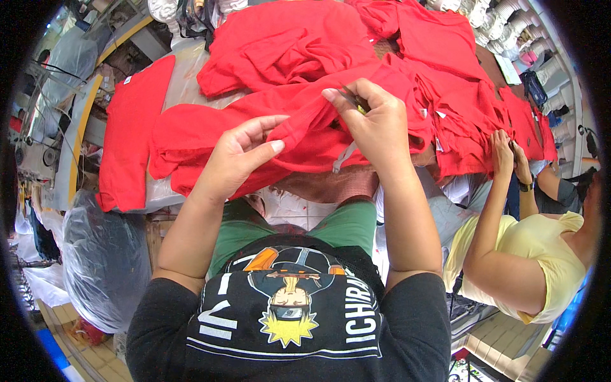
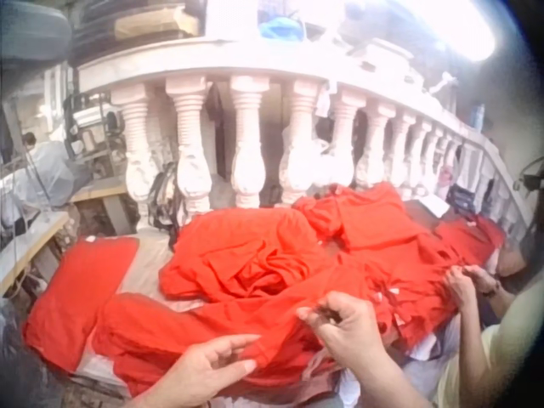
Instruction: The person trims loose threads from a red shirt using small shears and handles several other shirts from a pile on the table.
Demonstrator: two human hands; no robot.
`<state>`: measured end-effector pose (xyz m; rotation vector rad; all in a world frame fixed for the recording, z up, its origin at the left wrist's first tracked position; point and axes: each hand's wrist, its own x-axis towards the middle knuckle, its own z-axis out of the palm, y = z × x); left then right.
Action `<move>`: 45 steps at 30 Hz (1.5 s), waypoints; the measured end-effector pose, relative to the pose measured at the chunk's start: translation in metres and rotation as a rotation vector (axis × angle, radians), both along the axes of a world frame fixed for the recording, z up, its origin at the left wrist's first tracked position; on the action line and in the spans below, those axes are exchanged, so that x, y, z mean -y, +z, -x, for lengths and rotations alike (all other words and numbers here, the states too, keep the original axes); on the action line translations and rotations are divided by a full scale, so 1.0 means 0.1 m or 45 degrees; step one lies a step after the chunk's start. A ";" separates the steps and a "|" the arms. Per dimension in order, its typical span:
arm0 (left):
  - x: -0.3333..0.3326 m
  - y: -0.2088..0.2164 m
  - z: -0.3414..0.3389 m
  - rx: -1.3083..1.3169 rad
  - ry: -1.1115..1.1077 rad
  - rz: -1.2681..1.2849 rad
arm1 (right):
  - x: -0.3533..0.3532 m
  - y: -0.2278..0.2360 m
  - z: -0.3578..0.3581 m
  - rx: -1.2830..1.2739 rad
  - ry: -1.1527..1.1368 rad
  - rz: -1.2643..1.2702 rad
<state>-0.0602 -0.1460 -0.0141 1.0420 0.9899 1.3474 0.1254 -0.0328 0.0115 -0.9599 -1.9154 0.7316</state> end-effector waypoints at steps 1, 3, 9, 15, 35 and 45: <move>-0.04 0.04 0.03 -0.220 0.041 -0.004 | 0.01 0.01 -0.01 0.037 0.009 -0.017; -0.24 0.18 0.24 -0.654 0.120 -0.026 | 0.00 0.05 -0.03 -0.008 -0.014 -0.085; -0.65 0.37 1.52 -0.375 1.195 -0.338 | -0.09 0.12 -0.42 -0.388 -0.245 -0.184; -0.17 -0.34 1.20 -0.435 0.974 -0.038 | -0.29 -0.20 -1.01 -0.397 -0.411 -0.039; -0.62 -0.65 0.97 -1.918 1.130 0.132 | -0.51 -0.60 -1.28 0.159 -0.412 0.134; -0.11 0.05 1.00 -0.917 -0.071 -0.143 | -0.47 -0.53 -1.13 0.108 -0.418 0.047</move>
